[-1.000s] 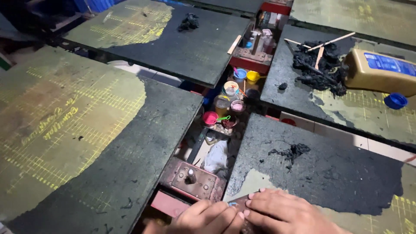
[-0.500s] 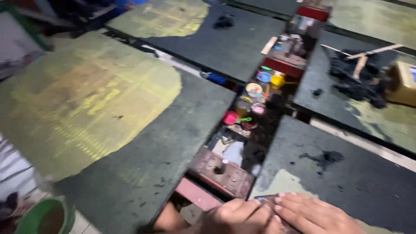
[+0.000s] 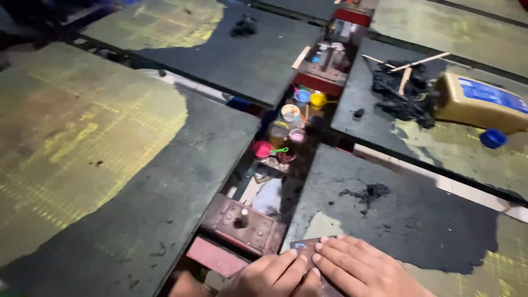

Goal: Using a metal scraper to remove excess or dried ink from a screen printing board.

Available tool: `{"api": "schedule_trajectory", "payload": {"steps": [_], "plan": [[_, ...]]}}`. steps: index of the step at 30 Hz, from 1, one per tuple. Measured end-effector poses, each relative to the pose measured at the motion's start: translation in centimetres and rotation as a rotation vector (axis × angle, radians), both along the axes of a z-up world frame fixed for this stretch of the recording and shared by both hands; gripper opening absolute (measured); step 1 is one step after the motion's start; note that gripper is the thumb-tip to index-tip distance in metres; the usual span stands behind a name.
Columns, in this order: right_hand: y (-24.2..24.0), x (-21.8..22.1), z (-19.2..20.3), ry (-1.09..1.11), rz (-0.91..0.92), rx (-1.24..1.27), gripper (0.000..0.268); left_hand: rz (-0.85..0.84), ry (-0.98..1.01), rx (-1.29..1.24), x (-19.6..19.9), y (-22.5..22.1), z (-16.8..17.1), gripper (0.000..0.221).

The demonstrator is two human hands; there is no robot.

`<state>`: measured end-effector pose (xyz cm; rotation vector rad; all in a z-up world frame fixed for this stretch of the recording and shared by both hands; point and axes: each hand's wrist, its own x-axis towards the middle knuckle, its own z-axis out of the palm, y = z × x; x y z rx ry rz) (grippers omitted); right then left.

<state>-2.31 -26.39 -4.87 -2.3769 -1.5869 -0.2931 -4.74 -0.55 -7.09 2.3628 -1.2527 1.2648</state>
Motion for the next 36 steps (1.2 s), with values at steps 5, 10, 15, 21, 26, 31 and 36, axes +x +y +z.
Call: {"api": "schedule_trajectory", "payload": {"steps": [5, 10, 15, 21, 26, 31, 36], "plan": [[0.0, -0.7, -0.3, 0.058, -0.062, 0.067, 0.039, 0.098, -0.114, 0.027, -0.4, -0.5, -3.5, 0.014], [0.2, -0.9, -0.6, 0.079, -0.101, 0.056, 0.037, 0.189, -0.183, 0.077, -0.4, -0.6, -5.1, 0.019], [0.7, -0.9, -0.2, 0.117, -0.146, 0.078, 0.037, 0.079, -0.051, 0.021, -0.3, -0.9, -5.3, 0.012], [1.1, -0.7, 0.1, 0.119, -0.167, 0.075, 0.035, 0.014, -0.031, -0.030, 0.0, -1.0, -2.5, 0.007], [-0.1, -0.3, -1.2, 0.181, -0.115, 0.018, 0.046, 0.066, -0.026, 0.051, -0.1, -0.6, -2.3, 0.007], [-0.4, -0.3, -1.0, 0.103, -0.031, -0.002, 0.044, 0.048, -0.045, 0.063, -0.2, -0.3, -2.1, 0.009], [0.1, -0.4, -0.3, 0.192, -0.025, 0.077, 0.043, 0.084, -0.113, -0.043, -0.2, -0.8, -3.7, 0.007]]}}
